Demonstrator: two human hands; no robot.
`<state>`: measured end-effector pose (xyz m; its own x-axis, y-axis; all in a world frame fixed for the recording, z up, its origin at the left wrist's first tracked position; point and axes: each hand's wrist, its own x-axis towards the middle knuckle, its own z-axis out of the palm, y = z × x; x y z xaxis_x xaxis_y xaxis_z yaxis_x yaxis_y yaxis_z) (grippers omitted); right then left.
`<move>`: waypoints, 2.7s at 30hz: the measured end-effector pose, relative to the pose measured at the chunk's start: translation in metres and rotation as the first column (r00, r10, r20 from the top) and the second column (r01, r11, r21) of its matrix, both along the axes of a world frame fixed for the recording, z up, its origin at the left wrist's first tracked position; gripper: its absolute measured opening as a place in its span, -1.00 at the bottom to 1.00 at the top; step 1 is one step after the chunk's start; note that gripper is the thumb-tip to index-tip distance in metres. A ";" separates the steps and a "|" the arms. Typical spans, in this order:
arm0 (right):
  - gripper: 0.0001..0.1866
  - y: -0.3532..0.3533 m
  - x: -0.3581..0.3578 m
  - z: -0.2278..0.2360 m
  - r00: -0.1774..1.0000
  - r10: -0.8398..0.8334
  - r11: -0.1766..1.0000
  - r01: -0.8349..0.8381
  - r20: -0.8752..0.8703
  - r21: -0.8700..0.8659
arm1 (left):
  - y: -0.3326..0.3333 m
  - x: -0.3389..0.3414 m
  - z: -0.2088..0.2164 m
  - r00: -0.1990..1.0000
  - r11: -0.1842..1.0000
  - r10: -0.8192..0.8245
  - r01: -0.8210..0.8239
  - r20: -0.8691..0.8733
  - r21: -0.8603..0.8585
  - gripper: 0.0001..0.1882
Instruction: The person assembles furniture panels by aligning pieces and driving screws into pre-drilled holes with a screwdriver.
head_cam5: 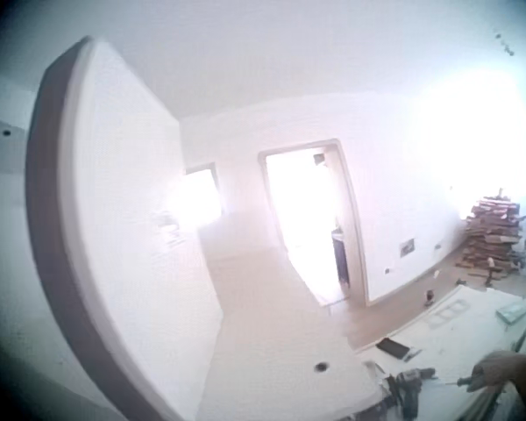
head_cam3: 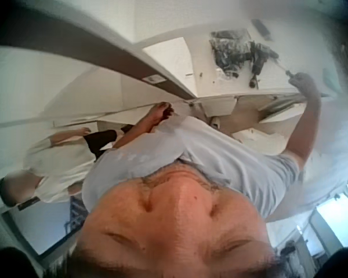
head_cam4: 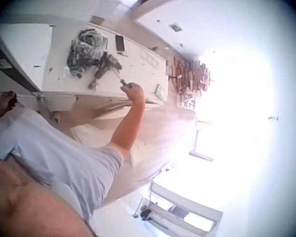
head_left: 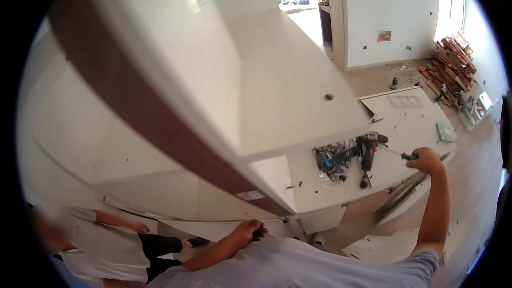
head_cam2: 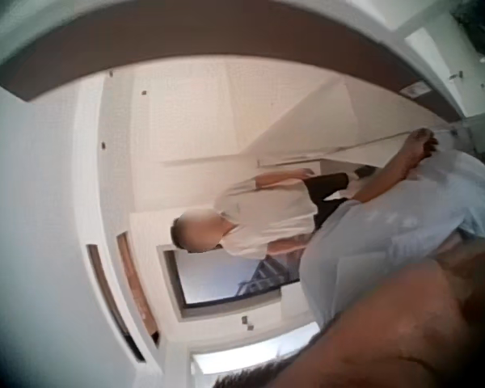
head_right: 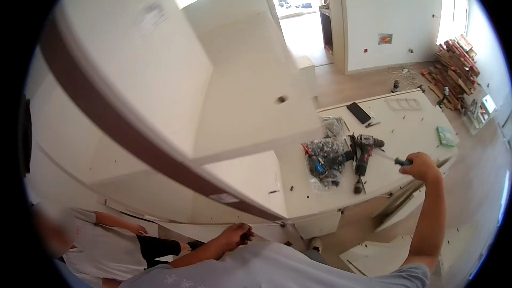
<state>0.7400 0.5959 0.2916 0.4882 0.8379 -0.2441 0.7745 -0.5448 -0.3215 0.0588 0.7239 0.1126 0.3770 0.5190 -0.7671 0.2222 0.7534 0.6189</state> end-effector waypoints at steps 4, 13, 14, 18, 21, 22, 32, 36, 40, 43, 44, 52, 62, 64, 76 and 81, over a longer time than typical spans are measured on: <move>-0.58 -0.031 -0.147 0.047 0.967 0.249 0.957 -0.253 -0.048 -0.141 | 0.008 -0.051 -0.018 0.997 1.000 -0.011 0.011 0.080 0.003 -0.77; -0.64 -0.041 -0.466 -0.054 0.807 0.177 0.980 -0.200 -0.563 0.021 | 0.015 -0.081 0.011 0.938 0.996 -0.063 0.082 0.341 -0.041 -0.82; -0.62 -0.042 -0.486 -0.069 0.795 0.144 0.985 -0.169 -0.589 0.013 | 0.014 -0.088 0.010 0.932 0.994 -0.070 0.095 0.356 -0.052 -0.83; -0.54 -0.044 -0.535 -0.109 0.788 0.066 0.991 -0.122 -0.612 -0.050 | 0.006 -0.117 -0.015 0.934 0.991 -0.078 0.111 0.350 -0.076 -0.81; -0.54 -0.038 -0.553 -0.110 0.823 0.111 0.981 -0.179 -0.557 -0.070 | 0.001 -0.133 -0.021 0.959 0.995 -0.047 0.069 0.278 -0.070 -0.81; -0.55 -0.035 -0.557 -0.109 0.831 0.137 0.976 -0.207 -0.539 -0.071 | -0.002 -0.138 -0.029 0.963 0.997 -0.053 0.066 0.265 -0.039 -0.81; -0.64 0.013 -0.586 -0.151 0.867 0.492 0.850 -0.460 -0.079 0.256 | 0.029 -0.173 -0.018 0.986 0.993 -0.045 0.026 0.164 0.113 -0.80; -0.67 0.026 -0.606 -0.175 0.904 0.387 0.868 -0.293 -0.179 0.400 | 0.066 -0.159 0.010 0.957 0.993 0.037 -0.069 0.289 0.101 -0.75; -0.64 0.061 -0.616 -0.200 0.870 0.218 0.931 -0.049 -0.443 0.361 | 0.092 -0.124 0.043 0.921 0.981 0.019 -0.092 0.390 0.171 -0.73; -0.63 0.098 -0.620 -0.197 0.635 -0.032 0.954 0.250 -0.771 0.167 | 0.103 -0.118 0.051 0.895 0.972 0.002 -0.106 0.445 0.208 -0.71; -0.65 0.109 -0.619 -0.198 0.592 -0.031 0.936 0.300 -0.806 0.184 | 0.104 -0.119 0.048 0.902 0.967 0.028 -0.134 0.432 0.217 -0.71; -0.66 0.208 -0.597 -0.261 0.108 -0.166 0.700 0.713 -0.980 -0.040 | 0.013 -0.249 -0.018 0.948 0.961 0.257 -0.271 0.189 0.048 -0.70; -0.61 0.296 -0.573 -0.323 -0.348 -0.047 0.418 0.844 -0.936 -0.335 | -0.124 -0.375 -0.048 0.853 0.842 0.522 -0.519 -0.019 -0.144 -0.71; -0.60 0.311 -0.572 -0.331 -0.370 -0.098 0.385 0.842 -0.924 -0.378 | -0.126 -0.376 -0.053 0.836 0.828 0.548 -0.540 0.014 -0.152 -0.68; -0.68 0.331 -0.582 -0.294 -0.519 0.080 0.254 0.836 -0.851 -0.486 | -0.125 -0.371 -0.057 0.778 0.775 0.624 -0.604 0.072 -0.182 -0.71; -0.70 0.349 -0.540 -0.383 -0.538 0.432 0.450 0.824 -0.724 -0.345 | -0.105 -0.362 -0.044 0.820 0.814 0.569 -0.551 0.060 -0.185 -0.78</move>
